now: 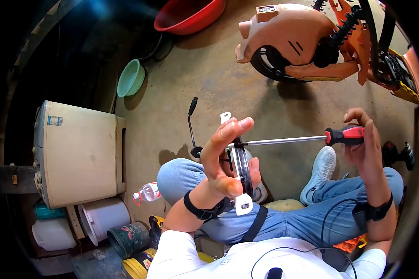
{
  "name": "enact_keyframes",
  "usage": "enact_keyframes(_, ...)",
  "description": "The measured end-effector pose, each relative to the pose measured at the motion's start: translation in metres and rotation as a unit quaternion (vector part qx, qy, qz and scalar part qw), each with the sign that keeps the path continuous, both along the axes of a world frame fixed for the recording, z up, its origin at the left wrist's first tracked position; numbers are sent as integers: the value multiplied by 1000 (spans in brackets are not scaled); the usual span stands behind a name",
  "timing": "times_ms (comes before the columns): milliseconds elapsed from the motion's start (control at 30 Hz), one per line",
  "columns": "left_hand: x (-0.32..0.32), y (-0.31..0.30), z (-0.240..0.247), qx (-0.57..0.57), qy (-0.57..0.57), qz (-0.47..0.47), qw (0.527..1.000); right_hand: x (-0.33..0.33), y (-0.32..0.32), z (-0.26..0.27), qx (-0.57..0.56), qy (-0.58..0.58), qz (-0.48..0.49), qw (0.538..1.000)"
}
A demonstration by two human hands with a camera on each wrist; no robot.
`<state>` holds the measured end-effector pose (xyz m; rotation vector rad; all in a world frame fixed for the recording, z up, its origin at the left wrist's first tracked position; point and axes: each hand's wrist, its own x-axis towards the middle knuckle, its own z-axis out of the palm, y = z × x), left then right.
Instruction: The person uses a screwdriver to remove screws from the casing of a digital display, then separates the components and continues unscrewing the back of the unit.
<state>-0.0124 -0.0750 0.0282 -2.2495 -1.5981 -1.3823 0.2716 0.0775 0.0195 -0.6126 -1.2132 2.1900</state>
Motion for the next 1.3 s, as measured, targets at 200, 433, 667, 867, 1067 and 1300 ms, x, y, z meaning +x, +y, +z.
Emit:
enact_keyframes(200, 0, 0, 1, -2, -4, 11, 1000, -29, -16, -3, 185, -49, -179, 965)
enact_keyframes(433, 4, 10, -15, 99, -128, -45, 986, -14, -9, 6, 28, -55, -48, 997)
enact_keyframes(667, 0, 1, -3, -1, -1, 2, 1000, -7, -4, -3, 105, -55, -89, 989)
enact_keyframes(867, 2, 0, -1, -7, 4, 10, 1000, -19, -9, 2, 103, -44, -79, 990)
enact_keyframes(1067, 4, 11, -14, 95, -133, -68, 984, -8, -4, -1, 91, -46, -81, 991)
enact_keyframes(1300, -1, 1, -2, -4, -7, -10, 1000, -21, -10, 5, 118, -25, -69, 990)
